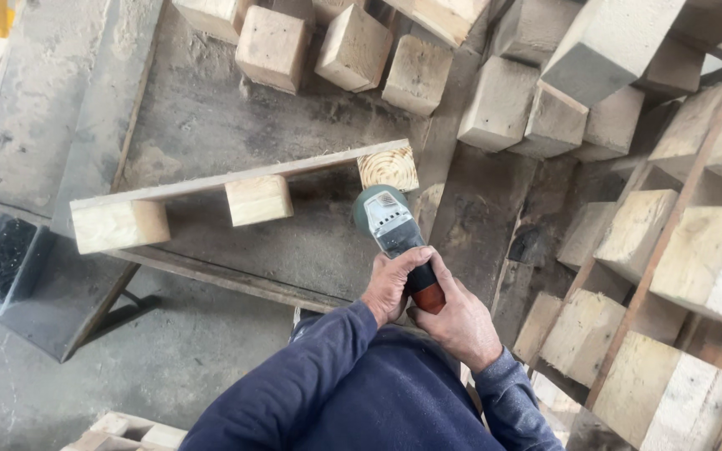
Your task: The person uses an angle grinder to smooth the edges and surfaces of a small wooden pallet. They reposition the pallet several times to access different sides and continue grinding until the clip ends.
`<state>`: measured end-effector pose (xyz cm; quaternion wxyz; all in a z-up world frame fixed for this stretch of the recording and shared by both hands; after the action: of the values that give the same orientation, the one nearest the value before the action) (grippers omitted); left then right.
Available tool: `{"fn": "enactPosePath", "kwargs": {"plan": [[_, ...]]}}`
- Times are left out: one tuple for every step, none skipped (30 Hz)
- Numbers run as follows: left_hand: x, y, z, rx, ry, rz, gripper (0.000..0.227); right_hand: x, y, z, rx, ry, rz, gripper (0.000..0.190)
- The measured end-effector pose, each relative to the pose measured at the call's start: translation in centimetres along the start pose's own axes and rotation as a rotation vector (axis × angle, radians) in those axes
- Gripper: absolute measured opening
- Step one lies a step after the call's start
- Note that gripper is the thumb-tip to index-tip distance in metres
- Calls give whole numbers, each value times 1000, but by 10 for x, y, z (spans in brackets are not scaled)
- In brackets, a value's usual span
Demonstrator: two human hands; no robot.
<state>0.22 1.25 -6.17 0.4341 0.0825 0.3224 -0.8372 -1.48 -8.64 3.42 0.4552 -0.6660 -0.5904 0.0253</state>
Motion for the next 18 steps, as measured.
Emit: {"fn": "enactPosePath", "kwargs": {"plan": [[-1,4,1,22,20,2,31,-2,0,0,-20,20,-4,103],[-2,10,0,27,41,-3,32,-2,2,-1,-41,40,-7,104],[3,16,3,33,55,-14,33,-6,-1,-3,-60,56,-3,105],[9,21,5,39,70,-25,34,-12,-4,-6,-73,75,30,105],[14,28,12,70,108,-30,35,-17,-6,-8,-85,86,59,105],[18,36,19,101,146,-34,36,-20,-10,-9,-96,98,88,106],[17,40,22,115,183,-25,38,-22,-14,-11,-129,134,142,105],[23,41,25,124,194,-64,39,-22,-21,-10,-161,170,196,105],[26,38,24,121,201,-95,41,-21,-26,-6,-180,202,243,104],[25,32,25,152,199,-71,42,-18,-33,2,-195,270,275,104],[19,29,27,191,204,-45,42,-14,-40,11,-218,340,303,105],[14,28,24,195,248,-66,43,-11,-41,19,-241,411,332,105],[13,19,22,203,288,-100,44,-5,-41,29,-252,424,347,105],[8,12,16,211,328,-135,45,0,-40,39,-264,437,363,106],[2,2,8,221,343,-138,46,1,-42,52,-276,453,391,106],[-6,-8,0,230,358,-140,46,8,-38,61,-286,417,345,103],[-21,-13,-5,252,379,-144,47,18,-29,66,-308,385,300,100],[-40,-18,-14,256,456,-137,49,29,-18,73,-331,353,255,98]]}}
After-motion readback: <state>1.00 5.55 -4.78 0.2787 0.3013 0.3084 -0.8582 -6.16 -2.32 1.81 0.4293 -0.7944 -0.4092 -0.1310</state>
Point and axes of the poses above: each hand's wrist, its own y-axis towards the middle knuckle, its own z-axis out of the palm, x = y × z, the point moved 10 cm from there along y, towards the middle knuckle, and after that the axes turned 10 degrees about x, right-handed, at the moved point
